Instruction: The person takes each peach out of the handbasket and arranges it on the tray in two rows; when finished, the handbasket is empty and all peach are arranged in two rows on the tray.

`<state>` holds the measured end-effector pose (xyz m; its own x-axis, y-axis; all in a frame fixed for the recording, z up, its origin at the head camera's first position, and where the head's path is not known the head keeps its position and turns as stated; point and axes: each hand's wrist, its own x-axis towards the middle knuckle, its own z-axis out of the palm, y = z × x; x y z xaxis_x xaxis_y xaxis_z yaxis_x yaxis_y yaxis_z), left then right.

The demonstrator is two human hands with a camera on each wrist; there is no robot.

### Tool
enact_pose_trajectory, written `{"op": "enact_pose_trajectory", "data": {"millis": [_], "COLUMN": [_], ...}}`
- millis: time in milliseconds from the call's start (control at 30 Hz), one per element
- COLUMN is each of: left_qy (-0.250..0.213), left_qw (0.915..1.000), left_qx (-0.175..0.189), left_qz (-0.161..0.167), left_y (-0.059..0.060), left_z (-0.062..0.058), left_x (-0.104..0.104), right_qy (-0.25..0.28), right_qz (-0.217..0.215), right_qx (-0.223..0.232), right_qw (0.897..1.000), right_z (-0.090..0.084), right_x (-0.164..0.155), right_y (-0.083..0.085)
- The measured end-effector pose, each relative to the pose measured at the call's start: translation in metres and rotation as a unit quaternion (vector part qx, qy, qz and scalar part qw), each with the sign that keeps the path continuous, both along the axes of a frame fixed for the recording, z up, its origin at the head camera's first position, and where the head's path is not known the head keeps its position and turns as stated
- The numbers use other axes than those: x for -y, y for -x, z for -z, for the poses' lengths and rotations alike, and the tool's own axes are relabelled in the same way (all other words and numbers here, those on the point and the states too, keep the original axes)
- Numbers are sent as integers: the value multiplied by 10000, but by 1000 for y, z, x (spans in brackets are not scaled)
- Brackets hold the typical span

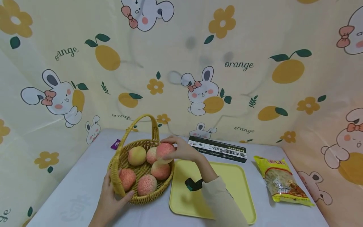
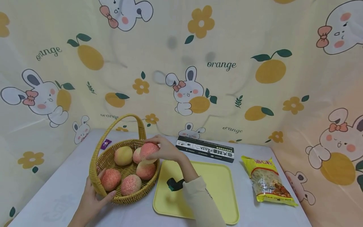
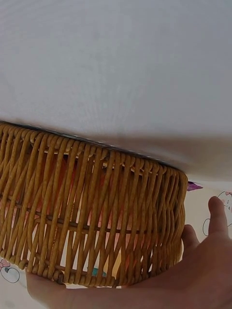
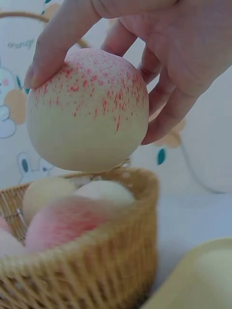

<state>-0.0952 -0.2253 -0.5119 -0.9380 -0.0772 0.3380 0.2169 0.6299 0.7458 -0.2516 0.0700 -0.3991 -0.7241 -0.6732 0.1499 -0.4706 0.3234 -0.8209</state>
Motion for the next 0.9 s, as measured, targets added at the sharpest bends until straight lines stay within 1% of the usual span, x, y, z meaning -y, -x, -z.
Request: {"op": "enact_pose_trajectory", "data": {"millis": [233, 467, 600, 700, 800, 900], "left_qy": [23, -22, -62, -60, -28, -17], "left_qw": [9999, 9999, 9998, 9999, 10000, 10000], "left_qx": [95, 108, 181, 121, 47, 50], "left_qz": [-56, -11, 6, 33, 47, 40], "left_y": [-1, -3, -4, -3, -1, -1], "left_z": [-1, 1, 1, 1, 1, 0], "left_x": [0, 1, 0, 0, -1, -1], "right_qy": [253, 256, 254, 185, 77, 10], "right_qz": [204, 452, 539, 613, 720, 792], "right_qx": [55, 183, 264, 310, 359, 377], "right_qw": [9995, 9985, 9979, 9975, 9967, 9961], "right_z": [2, 13, 3, -5, 11, 31], "right_x": [-35, -59, -67, -71, -78, -83], "right_y": [-2, -3, -16, -24, -18, -9]}}
